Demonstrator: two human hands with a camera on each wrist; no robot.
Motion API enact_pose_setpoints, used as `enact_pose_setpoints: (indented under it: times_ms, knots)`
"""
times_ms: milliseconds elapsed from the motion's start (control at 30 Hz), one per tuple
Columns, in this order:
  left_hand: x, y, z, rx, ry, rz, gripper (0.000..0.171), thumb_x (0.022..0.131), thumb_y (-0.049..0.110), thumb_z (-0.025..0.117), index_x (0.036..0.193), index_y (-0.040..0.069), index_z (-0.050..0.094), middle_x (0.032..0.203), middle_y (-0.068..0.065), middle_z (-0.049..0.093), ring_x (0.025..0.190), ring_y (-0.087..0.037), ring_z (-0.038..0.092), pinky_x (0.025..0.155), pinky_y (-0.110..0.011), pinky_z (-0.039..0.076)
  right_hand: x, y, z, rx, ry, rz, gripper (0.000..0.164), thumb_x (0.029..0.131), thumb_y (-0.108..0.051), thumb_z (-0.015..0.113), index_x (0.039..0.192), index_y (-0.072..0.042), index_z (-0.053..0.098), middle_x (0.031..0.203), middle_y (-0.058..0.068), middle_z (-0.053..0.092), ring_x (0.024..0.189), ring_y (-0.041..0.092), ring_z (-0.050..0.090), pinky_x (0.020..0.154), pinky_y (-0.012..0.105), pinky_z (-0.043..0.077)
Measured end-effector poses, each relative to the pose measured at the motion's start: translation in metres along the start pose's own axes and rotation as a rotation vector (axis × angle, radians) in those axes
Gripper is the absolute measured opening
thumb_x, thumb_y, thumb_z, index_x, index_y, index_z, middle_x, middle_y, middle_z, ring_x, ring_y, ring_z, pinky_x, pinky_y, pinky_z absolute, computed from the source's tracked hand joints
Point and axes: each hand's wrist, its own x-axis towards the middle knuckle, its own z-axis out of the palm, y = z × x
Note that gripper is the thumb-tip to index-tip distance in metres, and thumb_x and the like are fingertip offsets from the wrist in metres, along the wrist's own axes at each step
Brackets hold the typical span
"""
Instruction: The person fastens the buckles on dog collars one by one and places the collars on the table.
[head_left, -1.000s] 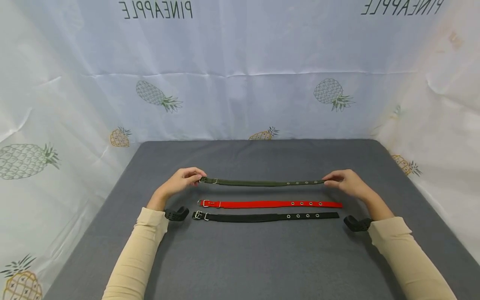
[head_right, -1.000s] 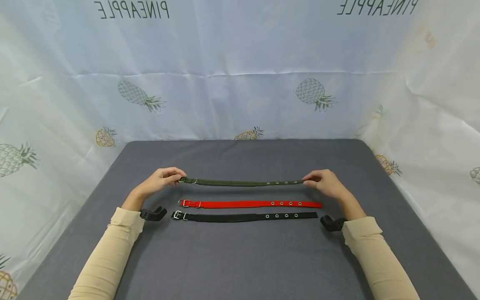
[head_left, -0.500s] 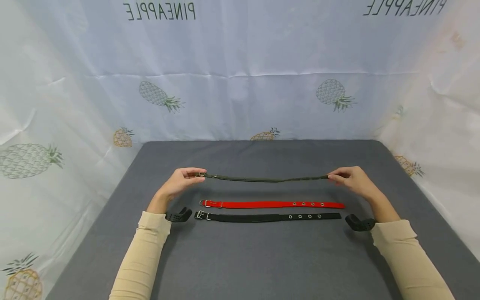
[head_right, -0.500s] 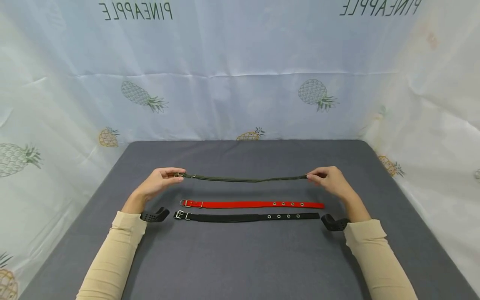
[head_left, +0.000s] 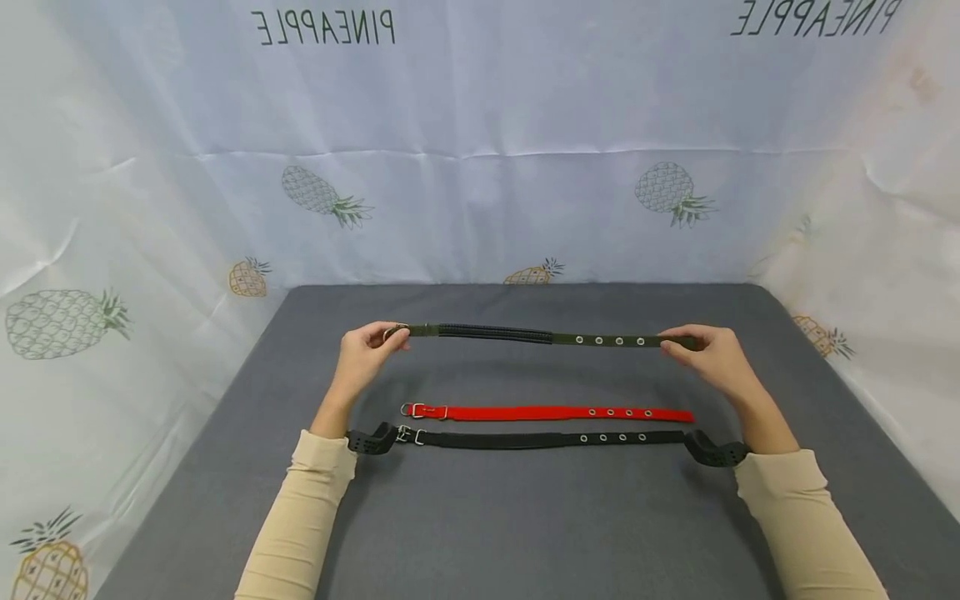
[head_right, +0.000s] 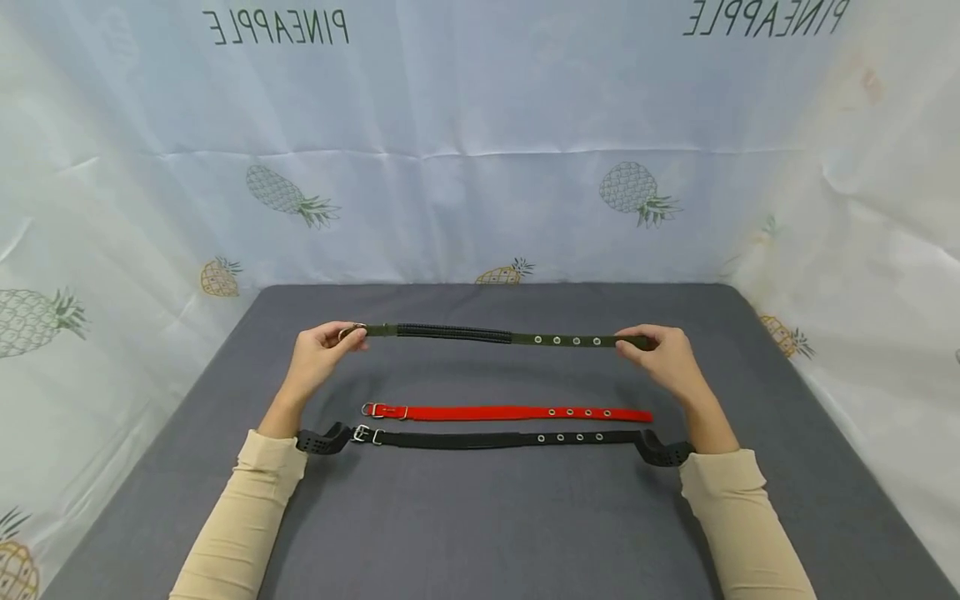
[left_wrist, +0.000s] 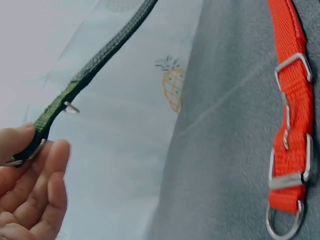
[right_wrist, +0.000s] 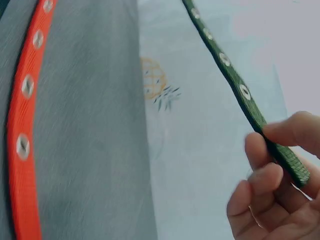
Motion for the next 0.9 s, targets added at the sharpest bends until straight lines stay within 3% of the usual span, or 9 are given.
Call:
enact_pose_setpoints:
  times_ms: [133,300,433,533,700,900]
  knots:
    - [0.003,-0.010,0.007,-0.045,0.040,0.031,0.022,0.091,0.009,0.065,0.106,-0.008,0.069,0.071,-0.014,0.071,0.065,0.005,0.062,0.061,-0.015,0.049,-0.002,-0.005,0.003,0.116,0.065,-0.002,0.025,0.093,-0.017,0.064,0.113,-0.002,0.067,0.067,-0.026,0.057,0.060,0.000,0.052,0.054,0.022,0.043]
    - [0.005,-0.012,0.012,-0.099,0.006,0.062,0.026,0.092,0.012,0.065,0.112,-0.005,0.068,0.068,0.017,0.064,0.066,0.000,0.063,0.064,-0.015,0.051,0.001,-0.013,0.009,0.252,0.090,-0.050,0.020,0.093,-0.010,0.063,0.110,0.000,0.065,0.078,-0.029,0.064,0.070,-0.008,0.060,0.065,0.012,0.049]
    - [0.004,-0.004,0.013,-0.091,-0.034,0.073,0.026,0.091,0.010,0.066,0.113,-0.003,0.068,0.075,0.001,0.067,0.067,0.003,0.063,0.065,-0.015,0.051,0.003,-0.024,0.014,0.259,0.060,-0.095,0.024,0.095,-0.009,0.059,0.113,0.008,0.060,0.080,-0.030,0.063,0.073,-0.008,0.060,0.068,0.011,0.050]
    - [0.004,0.000,0.015,-0.069,-0.045,0.097,0.026,0.088,0.008,0.069,0.112,0.000,0.069,0.083,-0.014,0.064,0.070,0.004,0.062,0.067,-0.015,0.051,0.004,-0.033,0.016,0.247,0.060,-0.124,0.022,0.095,-0.011,0.059,0.112,0.003,0.062,0.079,-0.029,0.062,0.070,-0.005,0.057,0.066,0.012,0.048]
    - [0.005,0.007,0.019,-0.048,-0.060,0.192,0.024,0.085,0.001,0.070,0.108,-0.001,0.071,0.091,-0.018,0.066,0.072,0.003,0.059,0.067,-0.014,0.049,0.007,-0.046,0.019,0.218,0.086,-0.170,0.019,0.095,-0.014,0.060,0.111,-0.003,0.064,0.079,-0.029,0.062,0.070,-0.005,0.056,0.065,0.012,0.046]
    - [0.007,0.013,0.026,-0.137,-0.035,0.273,0.017,0.082,-0.004,0.071,0.098,-0.005,0.071,0.099,-0.020,0.067,0.082,0.004,0.058,0.076,-0.012,0.051,0.008,-0.060,0.027,0.214,0.073,-0.193,0.020,0.095,-0.015,0.061,0.110,-0.002,0.066,0.088,-0.032,0.061,0.078,-0.009,0.058,0.072,0.010,0.049]
